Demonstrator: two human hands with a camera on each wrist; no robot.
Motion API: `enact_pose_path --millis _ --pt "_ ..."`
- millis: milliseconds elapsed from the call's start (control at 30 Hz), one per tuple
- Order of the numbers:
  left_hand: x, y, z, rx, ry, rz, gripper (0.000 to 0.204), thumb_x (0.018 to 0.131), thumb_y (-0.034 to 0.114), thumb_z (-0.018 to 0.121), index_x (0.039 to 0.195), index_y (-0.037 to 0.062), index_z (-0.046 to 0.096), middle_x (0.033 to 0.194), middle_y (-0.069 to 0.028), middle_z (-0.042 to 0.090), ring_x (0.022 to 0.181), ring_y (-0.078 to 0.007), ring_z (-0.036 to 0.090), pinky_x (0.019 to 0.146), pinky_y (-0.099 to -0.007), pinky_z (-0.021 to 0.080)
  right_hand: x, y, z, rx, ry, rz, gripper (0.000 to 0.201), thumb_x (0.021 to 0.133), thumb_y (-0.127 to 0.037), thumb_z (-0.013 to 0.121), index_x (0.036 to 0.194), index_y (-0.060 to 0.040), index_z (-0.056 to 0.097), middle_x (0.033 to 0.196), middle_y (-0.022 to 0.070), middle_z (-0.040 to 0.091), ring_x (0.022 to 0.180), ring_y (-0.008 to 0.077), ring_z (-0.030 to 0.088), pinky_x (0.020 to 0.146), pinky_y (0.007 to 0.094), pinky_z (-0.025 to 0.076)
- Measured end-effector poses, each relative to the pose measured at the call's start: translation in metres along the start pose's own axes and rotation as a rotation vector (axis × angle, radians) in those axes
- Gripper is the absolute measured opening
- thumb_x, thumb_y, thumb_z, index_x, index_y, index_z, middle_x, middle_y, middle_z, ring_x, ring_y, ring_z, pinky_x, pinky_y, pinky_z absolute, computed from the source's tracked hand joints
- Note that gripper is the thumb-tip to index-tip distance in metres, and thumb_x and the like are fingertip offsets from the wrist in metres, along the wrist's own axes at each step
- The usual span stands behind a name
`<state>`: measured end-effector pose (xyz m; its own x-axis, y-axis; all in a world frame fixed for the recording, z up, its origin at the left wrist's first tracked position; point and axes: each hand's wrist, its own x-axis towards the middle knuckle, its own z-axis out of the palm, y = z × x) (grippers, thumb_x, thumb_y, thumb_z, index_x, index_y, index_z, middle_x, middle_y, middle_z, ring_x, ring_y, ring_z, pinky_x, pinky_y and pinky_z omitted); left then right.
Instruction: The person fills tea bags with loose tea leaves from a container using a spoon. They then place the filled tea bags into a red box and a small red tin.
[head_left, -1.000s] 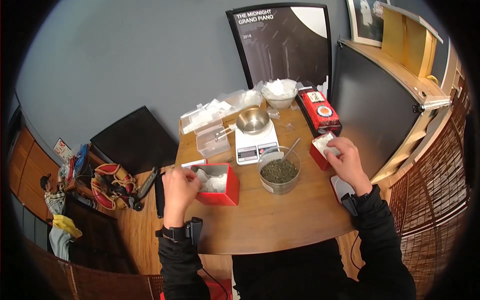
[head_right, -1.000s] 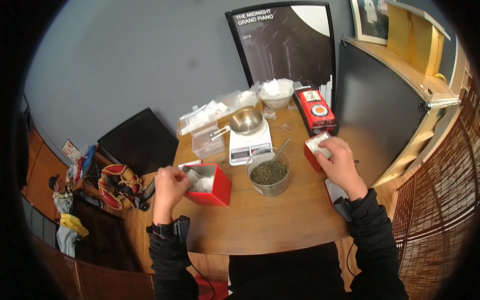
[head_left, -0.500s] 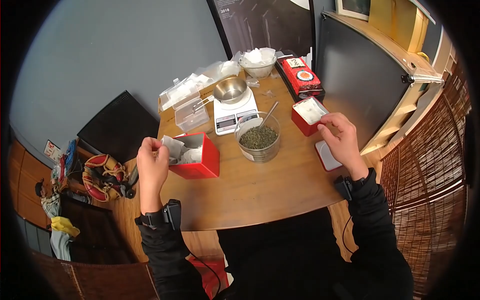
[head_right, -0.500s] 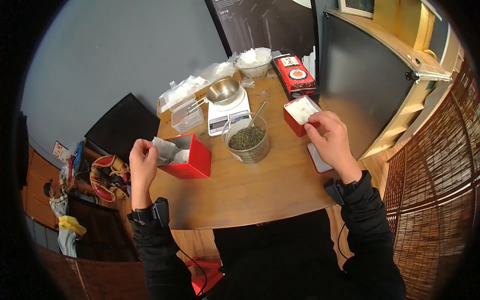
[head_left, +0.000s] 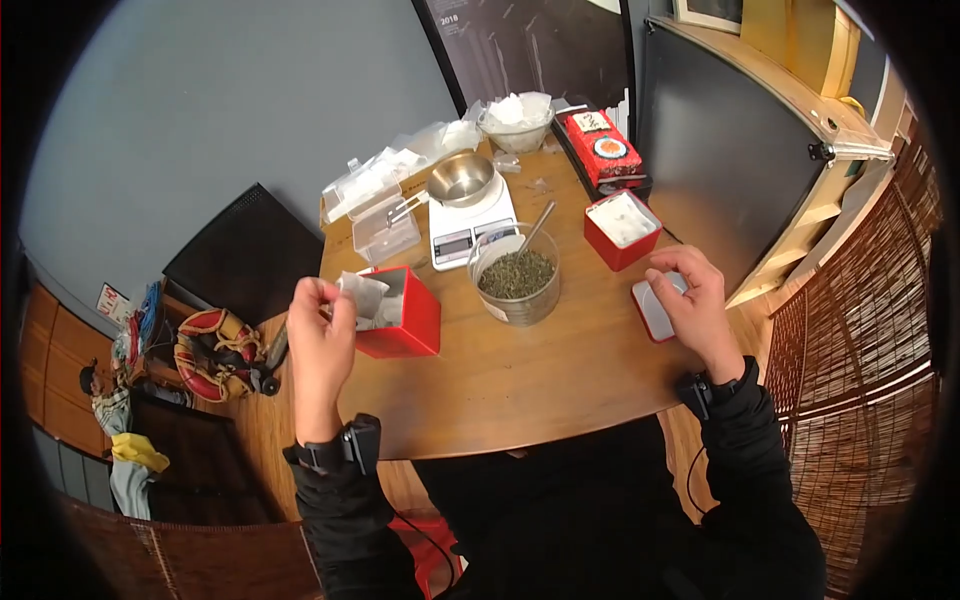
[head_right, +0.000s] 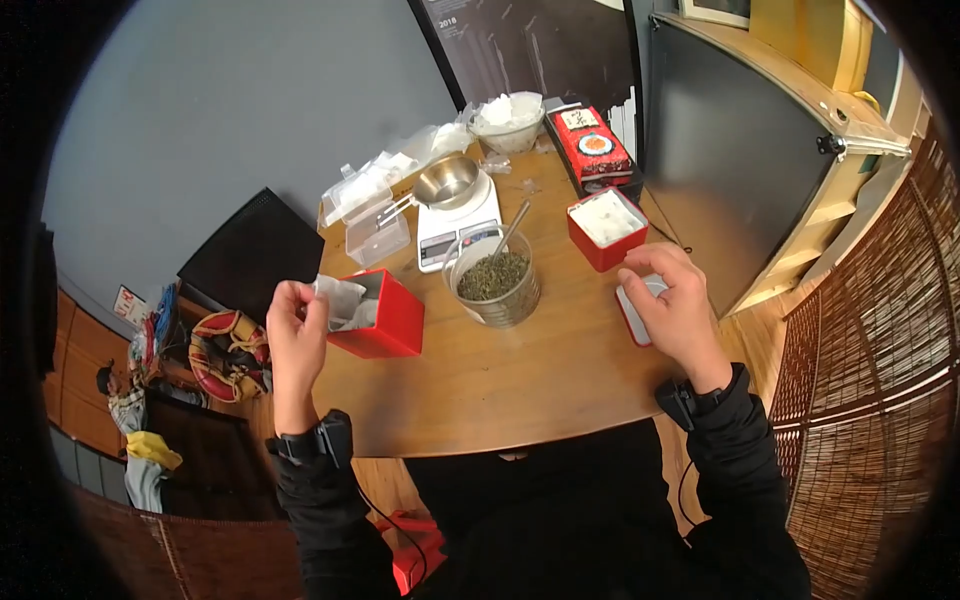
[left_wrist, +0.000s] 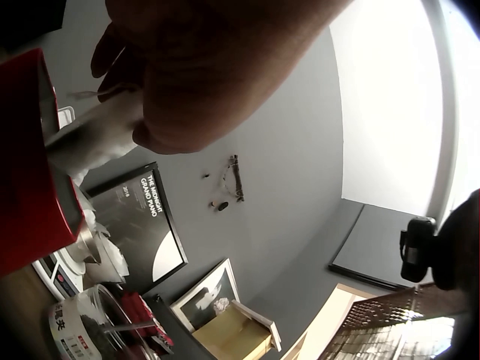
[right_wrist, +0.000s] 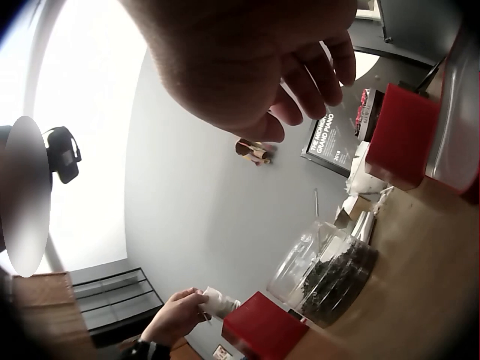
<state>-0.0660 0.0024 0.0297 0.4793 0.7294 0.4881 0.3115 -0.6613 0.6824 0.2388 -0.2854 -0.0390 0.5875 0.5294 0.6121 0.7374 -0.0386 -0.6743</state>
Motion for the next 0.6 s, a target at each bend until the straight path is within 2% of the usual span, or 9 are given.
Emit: enact_pose_path --millis 33,67,133,200,300,367,533,567,600 --pt "-0.002 0.001 0.001 -0.002 -0.004 0.040 0.014 0.094 0.006 0.060 0.086 0.0053 0.050 0.075 0.0061 0.048 0.067 -0.0017 0.043 0.058 -0.0191 0.036 0.001 0.000 0.000 -0.005 -0.007 0.009 0.014 0.082 -0.004 0.072 0.095 0.0005 0.068 0.095 0.0136 0.068 0.087 0.0266 0.067 0.079 0.0343 0.052" --pt "-0.004 0.002 0.002 -0.038 -0.013 0.076 0.013 0.095 0.006 0.060 0.087 0.0055 0.050 0.075 0.0064 0.048 0.067 -0.0014 0.043 0.058 -0.0188 0.036 0.001 -0.002 0.001 -0.006 0.009 0.000 0.014 0.082 -0.004 0.072 0.095 0.0005 0.068 0.095 0.0136 0.068 0.087 0.0266 0.067 0.079 0.0343 0.052" --pt "-0.009 0.021 0.002 -0.065 -0.062 -0.007 0.013 0.095 0.006 0.061 0.087 0.0054 0.050 0.077 0.0058 0.049 0.069 -0.0013 0.044 0.059 -0.0186 0.036 0.001 -0.007 0.004 0.006 0.008 -0.016 0.014 0.081 -0.005 0.073 0.093 -0.0002 0.068 0.094 0.0135 0.068 0.088 0.0286 0.066 0.078 0.0357 0.052" --pt "-0.012 0.029 0.005 -0.166 -0.075 -0.008 0.014 0.095 0.005 0.061 0.087 0.0056 0.050 0.079 0.0053 0.052 0.070 -0.0011 0.047 0.061 -0.0185 0.039 0.002 -0.014 0.008 0.004 0.022 -0.055 0.014 0.080 -0.005 0.073 0.092 -0.0005 0.067 0.093 0.0137 0.068 0.088 0.0305 0.066 0.078 0.0368 0.051" --pt "-0.017 0.038 0.010 -0.251 -0.097 0.011 0.015 0.094 0.009 0.064 0.087 0.0037 0.052 0.078 0.0027 0.054 0.068 -0.0037 0.046 0.059 -0.0209 0.040 0.001 -0.027 0.015 0.076 -0.050 -0.113 0.014 0.080 -0.006 0.073 0.092 -0.0006 0.067 0.092 0.0137 0.068 0.087 0.0317 0.065 0.077 0.0372 0.051" --pt "-0.018 0.040 0.012 -0.286 -0.223 -0.026 0.016 0.095 0.012 0.066 0.088 0.0041 0.053 0.080 0.0025 0.056 0.068 -0.0032 0.047 0.059 -0.0207 0.040 -0.002 -0.033 0.024 0.097 -0.068 -0.135 0.014 0.080 -0.006 0.073 0.092 -0.0009 0.067 0.091 0.0135 0.067 0.087 0.0317 0.065 0.076 0.0374 0.051" --pt "-0.017 0.052 0.023 -0.375 -0.334 -0.032 0.015 0.095 0.013 0.067 0.089 0.0049 0.056 0.080 0.0037 0.058 0.066 -0.0012 0.047 0.057 -0.0190 0.039 0.004 -0.067 0.047 0.173 -0.188 -0.197 0.017 0.081 -0.008 0.073 0.096 -0.0013 0.067 0.091 0.0141 0.067 0.086 0.0325 0.064 0.075 0.0391 0.052" --pt "-0.017 0.057 0.025 -0.440 -0.363 -0.046 0.014 0.095 0.012 0.066 0.089 0.0050 0.056 0.080 0.0036 0.058 0.066 -0.0009 0.047 0.056 -0.0186 0.039 0.006 -0.069 0.053 0.188 -0.210 -0.232 0.023 0.083 -0.010 0.073 0.103 -0.0013 0.067 0.096 0.0138 0.067 0.088 0.0297 0.066 0.074 0.0379 0.053" --pt "-0.018 0.061 0.027 -0.504 -0.393 -0.062 0.013 0.095 0.011 0.066 0.090 0.0050 0.056 0.081 0.0035 0.058 0.066 -0.0007 0.048 0.056 -0.0183 0.039 0.009 -0.076 0.058 0.185 -0.210 -0.239 0.023 0.083 -0.010 0.073 0.103 -0.0013 0.067 0.096 0.0138 0.067 0.088 0.0297 0.066 0.074 0.0379 0.053"
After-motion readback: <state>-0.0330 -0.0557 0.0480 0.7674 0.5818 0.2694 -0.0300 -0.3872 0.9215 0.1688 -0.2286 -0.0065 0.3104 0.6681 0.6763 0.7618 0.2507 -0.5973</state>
